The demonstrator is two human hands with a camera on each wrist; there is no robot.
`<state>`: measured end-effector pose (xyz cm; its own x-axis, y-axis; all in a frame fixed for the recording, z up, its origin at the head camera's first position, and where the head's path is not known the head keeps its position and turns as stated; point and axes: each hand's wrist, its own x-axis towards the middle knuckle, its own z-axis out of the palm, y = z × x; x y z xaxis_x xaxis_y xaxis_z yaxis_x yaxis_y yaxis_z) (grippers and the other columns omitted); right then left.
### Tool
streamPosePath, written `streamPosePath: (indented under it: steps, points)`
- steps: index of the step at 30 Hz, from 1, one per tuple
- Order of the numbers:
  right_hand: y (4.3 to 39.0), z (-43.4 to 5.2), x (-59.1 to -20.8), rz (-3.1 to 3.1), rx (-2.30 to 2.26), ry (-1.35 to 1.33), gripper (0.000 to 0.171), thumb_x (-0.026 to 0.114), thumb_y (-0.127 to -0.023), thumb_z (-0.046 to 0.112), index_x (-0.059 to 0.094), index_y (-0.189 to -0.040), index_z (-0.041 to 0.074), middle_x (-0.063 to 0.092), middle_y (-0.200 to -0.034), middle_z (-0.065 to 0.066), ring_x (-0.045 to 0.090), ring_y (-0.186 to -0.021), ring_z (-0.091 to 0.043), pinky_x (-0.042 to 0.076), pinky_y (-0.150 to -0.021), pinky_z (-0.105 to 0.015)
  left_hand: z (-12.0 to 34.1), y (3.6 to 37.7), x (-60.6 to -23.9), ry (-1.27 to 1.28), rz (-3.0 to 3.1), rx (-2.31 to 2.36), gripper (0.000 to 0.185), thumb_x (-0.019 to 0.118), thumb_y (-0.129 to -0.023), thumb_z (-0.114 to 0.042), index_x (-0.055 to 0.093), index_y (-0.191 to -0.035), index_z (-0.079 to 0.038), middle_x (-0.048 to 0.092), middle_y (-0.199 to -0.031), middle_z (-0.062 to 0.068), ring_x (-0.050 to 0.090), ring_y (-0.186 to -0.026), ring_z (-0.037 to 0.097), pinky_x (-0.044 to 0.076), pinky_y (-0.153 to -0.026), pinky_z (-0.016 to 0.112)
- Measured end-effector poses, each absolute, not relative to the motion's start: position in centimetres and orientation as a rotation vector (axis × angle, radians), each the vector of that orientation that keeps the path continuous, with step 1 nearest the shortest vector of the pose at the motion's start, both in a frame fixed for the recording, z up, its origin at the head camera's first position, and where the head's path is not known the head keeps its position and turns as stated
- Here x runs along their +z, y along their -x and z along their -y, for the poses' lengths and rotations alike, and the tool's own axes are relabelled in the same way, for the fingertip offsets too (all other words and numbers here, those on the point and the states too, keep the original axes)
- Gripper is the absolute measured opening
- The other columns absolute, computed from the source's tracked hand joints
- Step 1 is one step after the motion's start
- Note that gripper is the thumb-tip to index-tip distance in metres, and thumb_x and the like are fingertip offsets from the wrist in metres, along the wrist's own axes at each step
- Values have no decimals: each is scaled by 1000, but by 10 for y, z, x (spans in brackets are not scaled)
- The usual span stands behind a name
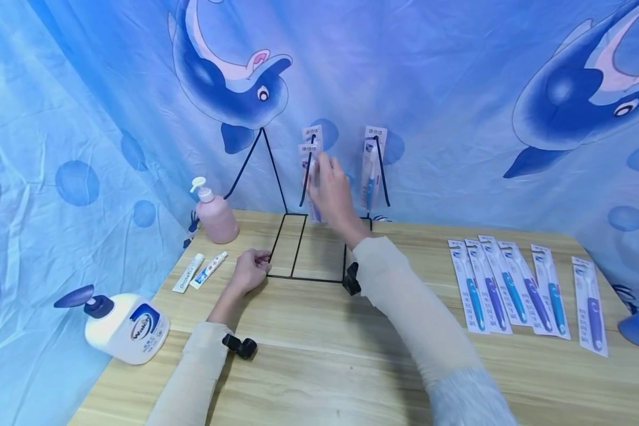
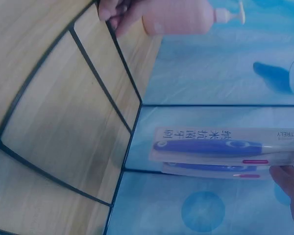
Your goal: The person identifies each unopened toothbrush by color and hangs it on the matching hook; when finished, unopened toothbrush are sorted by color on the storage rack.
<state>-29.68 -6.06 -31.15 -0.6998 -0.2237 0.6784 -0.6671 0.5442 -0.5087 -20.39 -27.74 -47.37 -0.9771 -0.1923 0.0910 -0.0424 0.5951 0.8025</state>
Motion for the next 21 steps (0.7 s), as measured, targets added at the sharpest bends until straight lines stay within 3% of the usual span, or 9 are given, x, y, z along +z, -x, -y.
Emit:
streamPosePath:
  steps: [8,21]
  points:
    - [319,66,-303,2352,1111,-615,23,65,-96,22,47,-99,6,50,-94,-8,50,-82,-21,49,-64,-29,276,204,-472,-208,2645,-1325,36,64,-81,11,66,-117,11,65,-95,17,62,-85,26,56,-80,36]
    - [322,67,-304,2400,1142,-585,25,64,-97,27,48,-98,7,49,-94,-6,48,-85,-19,46,-67,-27,276,204,-475,-215,2653,-1313,36,64,-82,9,65,-117,11,63,-96,16,60,-86,26,56,-81,36]
